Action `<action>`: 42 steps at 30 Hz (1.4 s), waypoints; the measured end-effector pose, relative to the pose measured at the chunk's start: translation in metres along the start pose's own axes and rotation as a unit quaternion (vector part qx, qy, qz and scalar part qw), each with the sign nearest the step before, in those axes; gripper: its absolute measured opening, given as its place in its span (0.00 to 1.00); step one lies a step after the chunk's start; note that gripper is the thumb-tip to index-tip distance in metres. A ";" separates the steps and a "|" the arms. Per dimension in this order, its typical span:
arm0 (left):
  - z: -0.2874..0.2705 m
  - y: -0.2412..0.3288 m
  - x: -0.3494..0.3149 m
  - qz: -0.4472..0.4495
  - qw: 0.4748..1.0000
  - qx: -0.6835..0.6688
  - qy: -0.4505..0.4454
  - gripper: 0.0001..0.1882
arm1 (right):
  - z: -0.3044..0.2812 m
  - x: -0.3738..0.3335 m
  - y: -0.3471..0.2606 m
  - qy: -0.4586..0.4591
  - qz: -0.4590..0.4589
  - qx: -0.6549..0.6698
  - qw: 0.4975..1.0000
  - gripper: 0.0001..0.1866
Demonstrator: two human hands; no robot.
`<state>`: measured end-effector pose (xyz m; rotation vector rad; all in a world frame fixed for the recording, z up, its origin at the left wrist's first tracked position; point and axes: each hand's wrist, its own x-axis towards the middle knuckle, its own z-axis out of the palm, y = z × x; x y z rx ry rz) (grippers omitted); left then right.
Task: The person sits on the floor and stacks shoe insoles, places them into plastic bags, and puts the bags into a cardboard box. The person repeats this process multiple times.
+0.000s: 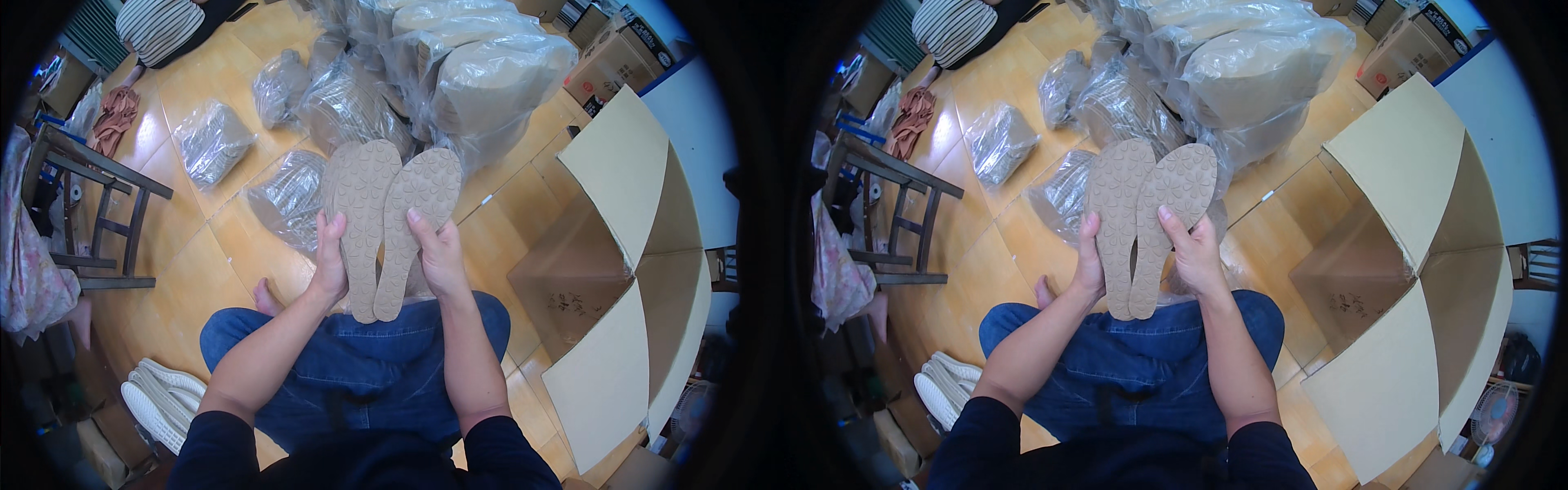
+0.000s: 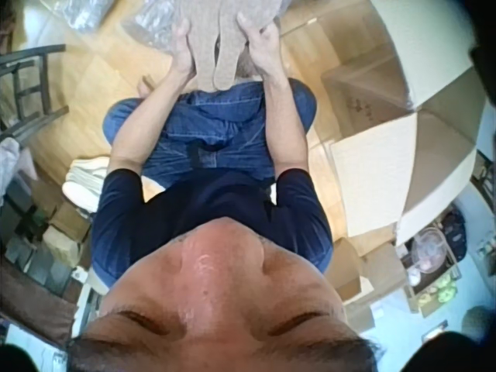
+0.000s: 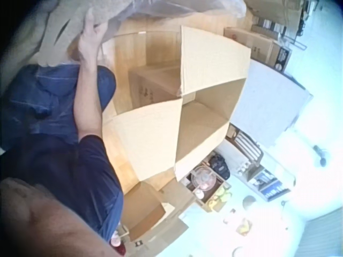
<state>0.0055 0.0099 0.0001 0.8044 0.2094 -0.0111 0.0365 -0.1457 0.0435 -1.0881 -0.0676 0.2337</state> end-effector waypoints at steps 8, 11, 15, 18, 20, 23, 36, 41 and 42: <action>-0.003 -0.004 0.002 -0.023 0.999 0.043 0.002 0.44 | -0.005 0.001 0.004 0.013 0.051 0.117 0.992 0.24; -0.001 -0.002 0.001 -0.028 0.998 0.056 -0.016 0.48 | -0.004 0.000 0.003 0.004 0.034 0.113 0.993 0.23; 0.002 0.004 0.000 -0.019 0.996 0.066 -0.049 0.49 | -0.001 0.001 0.001 -0.008 0.016 0.067 0.998 0.20; 0.005 0.006 -0.001 -0.012 0.998 0.042 -0.043 0.45 | 0.000 0.002 0.001 0.017 0.018 0.023 0.999 0.18; 0.007 0.006 -0.003 -0.022 0.999 -0.005 -0.023 0.37 | 0.000 0.002 0.002 0.016 0.000 0.033 0.999 0.17; 0.011 0.007 -0.004 -0.005 0.999 -0.025 -0.026 0.37 | 0.000 0.002 0.004 0.004 0.000 0.055 0.998 0.18; 0.010 0.009 0.001 -0.059 0.997 0.044 0.021 0.42 | 0.011 -0.009 -0.040 0.046 -0.138 -0.033 0.989 0.20; 0.012 0.009 -0.003 -0.068 0.996 0.061 0.025 0.43 | 0.021 -0.032 -0.104 0.146 -0.259 0.023 0.954 0.19; 0.013 0.010 -0.004 -0.064 0.996 0.060 0.020 0.43 | 0.022 -0.039 -0.116 0.159 -0.257 0.040 0.952 0.19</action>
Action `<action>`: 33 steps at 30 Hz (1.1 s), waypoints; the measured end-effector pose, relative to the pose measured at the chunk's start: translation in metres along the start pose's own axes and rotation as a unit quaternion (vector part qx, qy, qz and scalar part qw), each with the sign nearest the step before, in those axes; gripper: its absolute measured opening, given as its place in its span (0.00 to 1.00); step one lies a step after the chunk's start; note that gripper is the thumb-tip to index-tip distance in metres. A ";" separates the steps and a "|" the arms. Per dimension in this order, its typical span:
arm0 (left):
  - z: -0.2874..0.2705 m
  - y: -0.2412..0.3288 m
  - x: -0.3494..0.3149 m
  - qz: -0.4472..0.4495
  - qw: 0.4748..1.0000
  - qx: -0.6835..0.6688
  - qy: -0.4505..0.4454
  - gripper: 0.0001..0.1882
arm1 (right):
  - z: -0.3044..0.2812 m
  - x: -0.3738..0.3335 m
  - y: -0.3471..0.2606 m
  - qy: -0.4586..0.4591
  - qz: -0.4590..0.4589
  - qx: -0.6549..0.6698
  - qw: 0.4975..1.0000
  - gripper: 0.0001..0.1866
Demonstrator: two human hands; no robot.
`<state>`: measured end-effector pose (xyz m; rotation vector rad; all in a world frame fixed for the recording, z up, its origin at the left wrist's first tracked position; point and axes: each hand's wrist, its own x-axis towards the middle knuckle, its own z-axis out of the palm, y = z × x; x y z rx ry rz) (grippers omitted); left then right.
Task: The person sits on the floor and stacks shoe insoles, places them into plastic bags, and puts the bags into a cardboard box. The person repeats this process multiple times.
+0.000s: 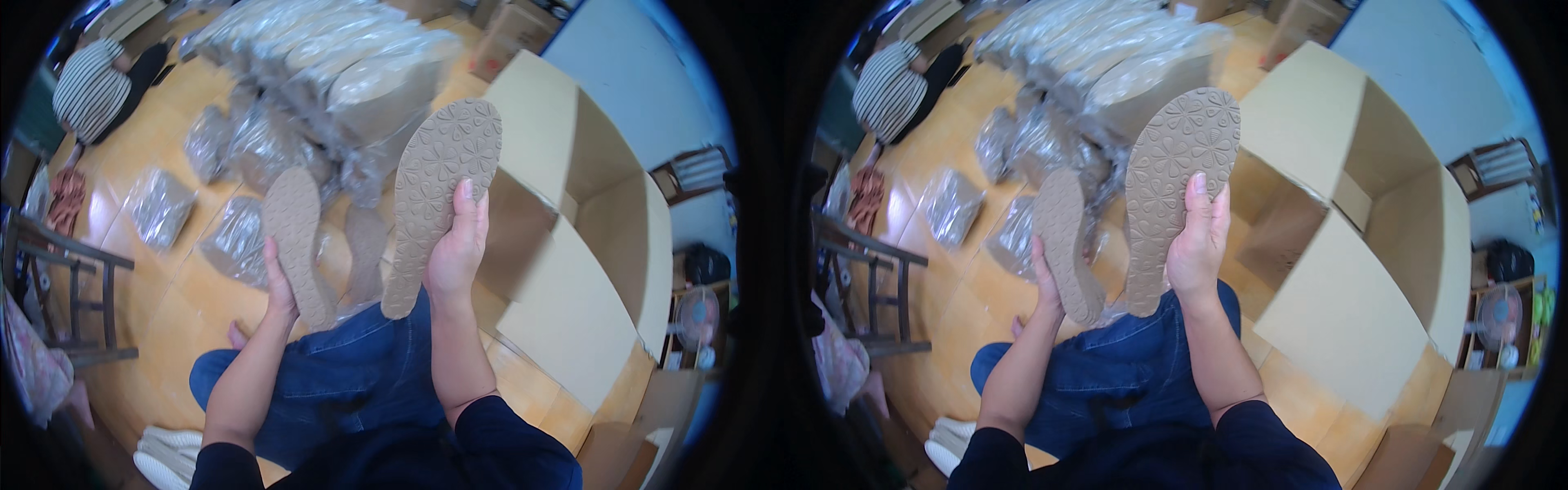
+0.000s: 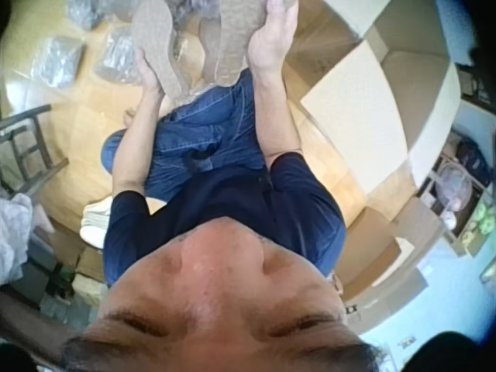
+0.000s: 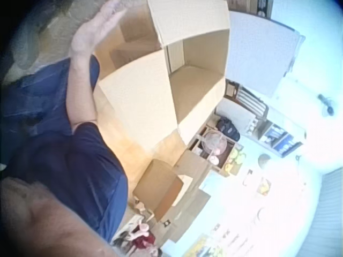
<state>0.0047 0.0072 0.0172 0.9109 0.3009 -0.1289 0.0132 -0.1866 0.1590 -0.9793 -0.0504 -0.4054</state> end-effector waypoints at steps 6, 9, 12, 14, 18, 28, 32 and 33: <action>0.001 0.004 -0.003 0.037 0.999 -0.013 -0.027 0.42 | 0.000 -0.019 -0.045 0.068 -0.059 -0.006 0.996 0.24; 0.000 0.005 -0.006 0.041 0.998 -0.033 -0.025 0.42 | -0.006 -0.031 -0.054 0.067 -0.050 -0.004 0.996 0.25; 0.000 0.010 -0.013 0.038 0.998 -0.032 -0.050 0.41 | -0.007 -0.040 -0.059 0.072 -0.054 0.006 0.996 0.26; 0.000 0.016 -0.021 0.028 0.998 -0.027 -0.047 0.42 | -0.005 -0.045 -0.061 0.074 -0.043 0.035 0.996 0.25; 0.007 0.026 -0.035 0.041 0.997 -0.045 -0.048 0.44 | 0.000 -0.051 -0.065 0.066 -0.029 0.015 0.997 0.27; 0.036 0.025 -0.065 -0.012 0.995 -0.063 -0.073 0.43 | -0.008 -0.067 -0.059 0.026 0.078 0.083 0.993 0.26; 0.036 0.017 -0.072 -0.032 0.990 -0.080 -0.107 0.41 | -0.020 -0.076 -0.047 0.028 0.110 -0.015 0.993 0.26; 0.034 0.014 -0.073 -0.044 0.992 -0.057 -0.105 0.40 | -0.023 -0.079 -0.043 0.024 0.120 -0.049 0.991 0.28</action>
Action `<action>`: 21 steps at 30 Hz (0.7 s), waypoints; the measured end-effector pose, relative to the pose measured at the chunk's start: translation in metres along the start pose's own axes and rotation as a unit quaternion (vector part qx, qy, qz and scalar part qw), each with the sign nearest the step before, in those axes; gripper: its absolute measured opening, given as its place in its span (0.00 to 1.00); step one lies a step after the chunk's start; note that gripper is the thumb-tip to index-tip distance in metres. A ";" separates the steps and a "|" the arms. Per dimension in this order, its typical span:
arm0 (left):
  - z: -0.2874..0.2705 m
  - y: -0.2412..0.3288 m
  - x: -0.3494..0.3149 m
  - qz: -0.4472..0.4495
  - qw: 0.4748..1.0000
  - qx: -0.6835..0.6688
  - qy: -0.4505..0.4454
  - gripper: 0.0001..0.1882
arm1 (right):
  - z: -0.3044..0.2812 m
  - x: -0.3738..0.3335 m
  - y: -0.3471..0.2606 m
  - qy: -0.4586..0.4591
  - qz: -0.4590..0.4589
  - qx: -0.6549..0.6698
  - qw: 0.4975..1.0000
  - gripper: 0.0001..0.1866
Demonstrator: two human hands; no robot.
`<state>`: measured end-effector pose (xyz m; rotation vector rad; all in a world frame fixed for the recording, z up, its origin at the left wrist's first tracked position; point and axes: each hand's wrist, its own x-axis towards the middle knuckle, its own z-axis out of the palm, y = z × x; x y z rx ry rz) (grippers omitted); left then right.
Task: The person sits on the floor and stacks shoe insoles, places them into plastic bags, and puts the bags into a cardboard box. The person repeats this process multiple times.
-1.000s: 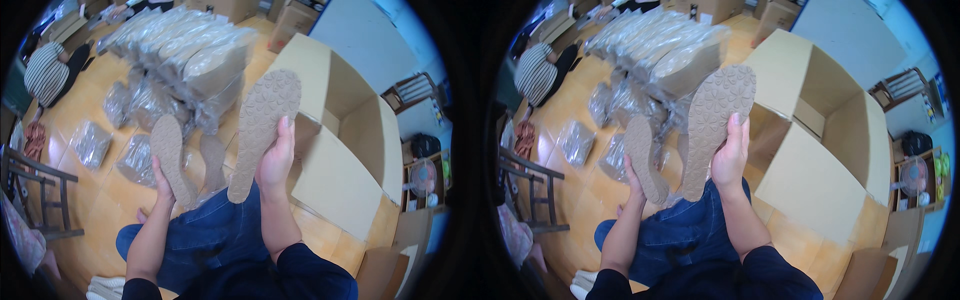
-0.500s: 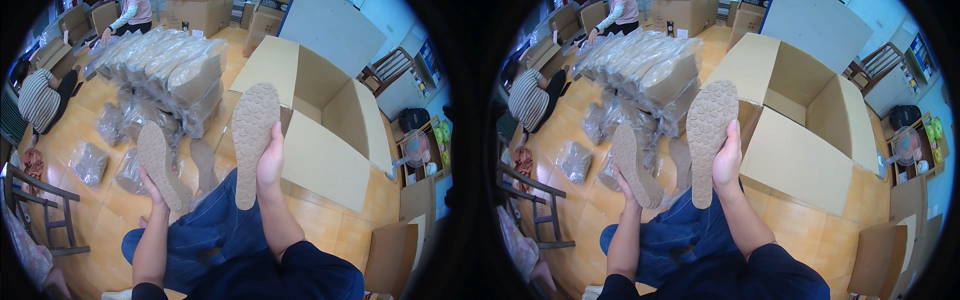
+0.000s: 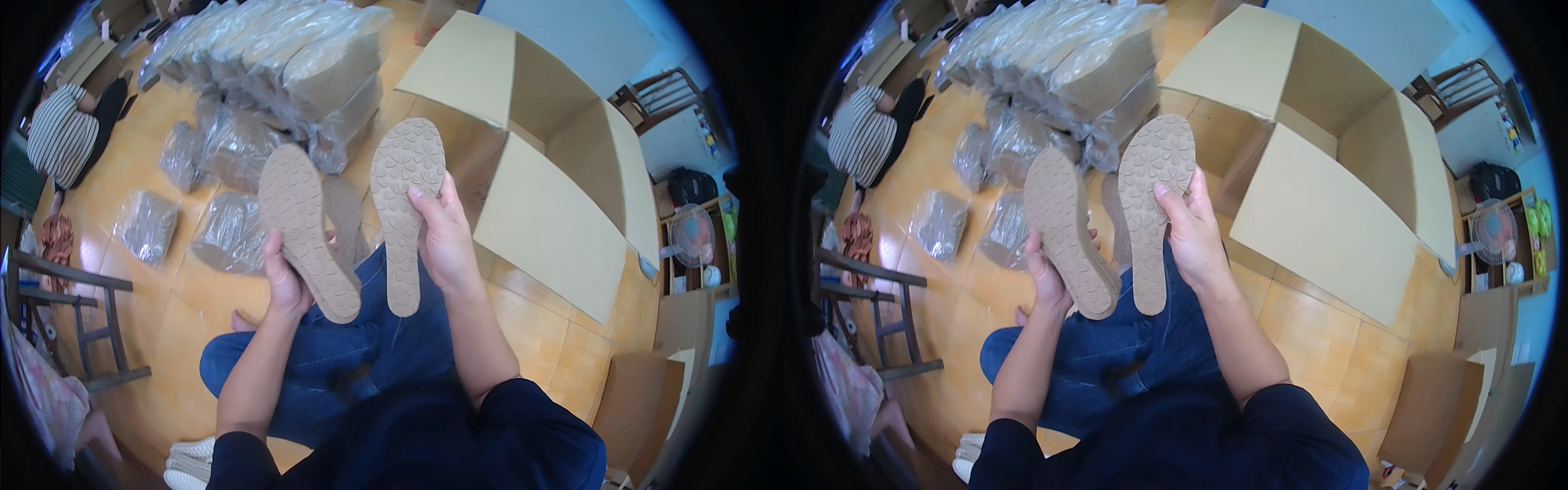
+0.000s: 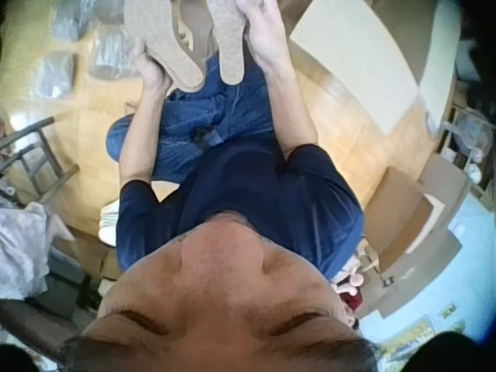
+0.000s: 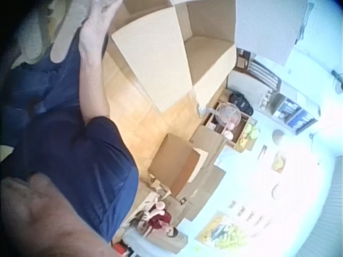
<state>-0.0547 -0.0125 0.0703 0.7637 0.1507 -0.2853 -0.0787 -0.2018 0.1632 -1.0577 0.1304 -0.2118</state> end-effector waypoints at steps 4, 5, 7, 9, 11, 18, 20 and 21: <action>-0.005 -0.007 0.001 0.026 0.998 0.046 -0.027 0.37 | -0.004 -0.005 0.022 -0.029 0.055 -0.055 0.997 0.40; -0.005 -0.009 0.000 0.039 0.997 0.055 -0.028 0.37 | -0.004 -0.008 0.027 -0.032 0.069 -0.062 0.995 0.39; -0.004 -0.009 0.000 0.047 0.996 0.056 -0.053 0.37 | -0.003 -0.010 0.037 -0.021 0.051 -0.046 0.997 0.40; -0.003 -0.007 -0.001 0.040 0.997 0.057 -0.043 0.37 | -0.003 -0.011 0.042 -0.014 0.051 -0.052 0.997 0.40; -0.002 -0.006 -0.001 0.036 0.997 0.059 -0.038 0.37 | -0.006 -0.010 0.044 -0.013 0.057 -0.062 0.996 0.39; -0.007 -0.005 0.002 0.019 0.997 0.064 -0.029 0.38 | -0.011 -0.010 0.041 -0.046 0.082 -0.037 0.995 0.42; -0.006 -0.004 0.002 0.021 0.997 0.069 -0.032 0.38 | -0.010 -0.012 0.039 -0.057 0.088 -0.045 0.994 0.43; -0.006 -0.003 0.002 0.022 0.997 0.068 -0.035 0.38 | -0.010 -0.013 0.038 -0.063 0.090 -0.049 0.993 0.43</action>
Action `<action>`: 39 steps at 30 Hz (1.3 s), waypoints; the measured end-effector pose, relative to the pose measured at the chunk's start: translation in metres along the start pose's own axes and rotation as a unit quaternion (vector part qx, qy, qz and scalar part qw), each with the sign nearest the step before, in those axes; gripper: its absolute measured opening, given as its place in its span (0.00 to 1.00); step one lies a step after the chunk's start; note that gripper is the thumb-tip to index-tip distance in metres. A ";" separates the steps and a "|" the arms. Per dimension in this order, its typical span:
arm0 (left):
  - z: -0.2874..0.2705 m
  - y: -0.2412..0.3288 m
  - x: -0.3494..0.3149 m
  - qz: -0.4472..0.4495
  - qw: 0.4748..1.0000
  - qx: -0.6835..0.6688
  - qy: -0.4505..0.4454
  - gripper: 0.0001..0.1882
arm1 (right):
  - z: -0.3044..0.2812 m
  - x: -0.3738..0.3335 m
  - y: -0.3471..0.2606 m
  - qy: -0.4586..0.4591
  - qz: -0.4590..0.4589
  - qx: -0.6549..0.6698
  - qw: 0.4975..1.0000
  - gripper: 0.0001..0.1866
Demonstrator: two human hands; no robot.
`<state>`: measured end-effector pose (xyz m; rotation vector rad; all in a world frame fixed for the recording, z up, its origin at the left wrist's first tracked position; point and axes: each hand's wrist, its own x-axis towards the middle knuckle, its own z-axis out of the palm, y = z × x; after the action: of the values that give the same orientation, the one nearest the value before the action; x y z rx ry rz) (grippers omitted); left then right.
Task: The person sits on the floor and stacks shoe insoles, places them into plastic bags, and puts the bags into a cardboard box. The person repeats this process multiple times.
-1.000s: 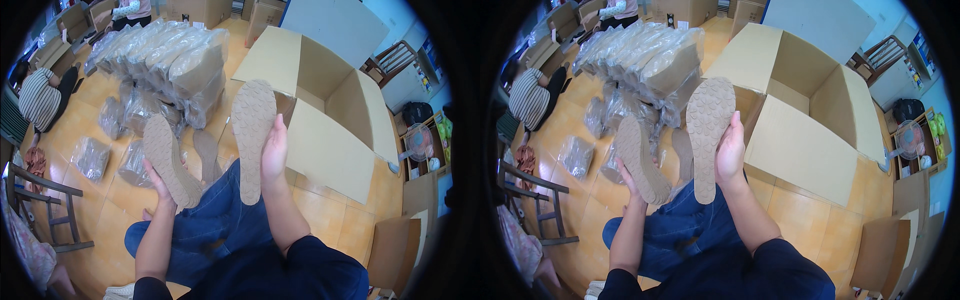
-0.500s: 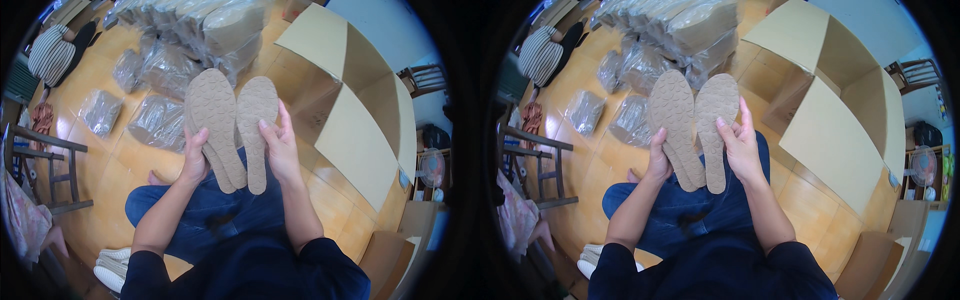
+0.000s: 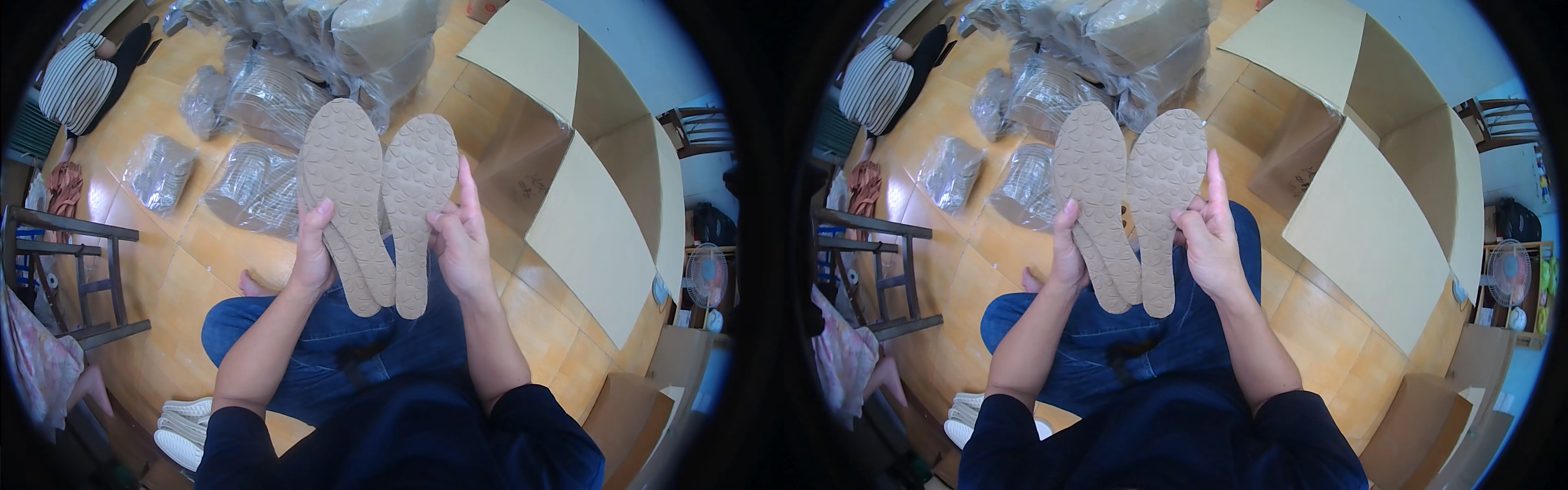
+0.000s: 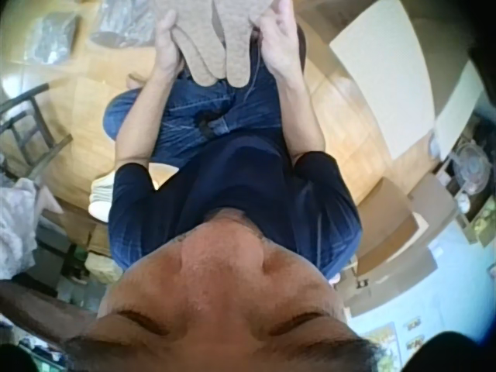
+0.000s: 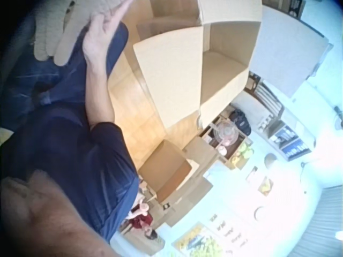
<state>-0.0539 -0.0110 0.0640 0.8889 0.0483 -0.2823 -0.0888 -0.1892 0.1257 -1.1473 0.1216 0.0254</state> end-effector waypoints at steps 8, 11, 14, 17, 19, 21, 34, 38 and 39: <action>0.000 0.000 0.001 0.011 1.000 0.012 0.000 0.39 | -0.005 0.002 0.004 -0.019 -0.017 -0.008 1.000 0.45; -0.007 -0.003 -0.001 -0.023 0.999 -0.015 0.017 0.38 | -0.004 0.001 0.009 0.003 -0.020 -0.016 1.000 0.43; -0.011 0.000 -0.001 -0.052 0.996 -0.072 0.026 0.37 | 0.001 0.005 0.006 0.062 -0.016 -0.090 0.994 0.36; -0.012 0.009 0.005 -0.017 0.999 -0.002 0.049 0.36 | 0.003 0.010 -0.014 0.037 -0.011 -0.094 0.995 0.31; -0.015 0.015 0.010 -0.017 0.997 -0.016 0.072 0.37 | 0.006 0.007 -0.030 0.051 0.011 -0.078 0.996 0.32; -0.020 0.021 0.015 -0.009 0.996 -0.037 0.083 0.37 | 0.018 0.002 -0.039 0.025 -0.055 -0.056 0.997 0.34; -0.065 0.034 0.032 -0.063 0.975 -0.209 -0.025 0.33 | 0.072 -0.023 -0.052 -0.334 0.153 -0.196 0.909 0.37; -0.076 0.020 0.032 -0.081 0.973 -0.211 -0.033 0.33 | 0.077 -0.002 -0.065 -0.294 0.180 -0.272 0.898 0.32; -0.076 0.018 0.033 -0.098 0.979 -0.179 0.016 0.33 | 0.079 0.005 -0.068 -0.292 0.146 -0.239 0.914 0.31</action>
<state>-0.0120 0.0510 0.0241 0.5299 0.2118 -0.4285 -0.0713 -0.1461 0.2191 -1.5544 -0.2617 0.6938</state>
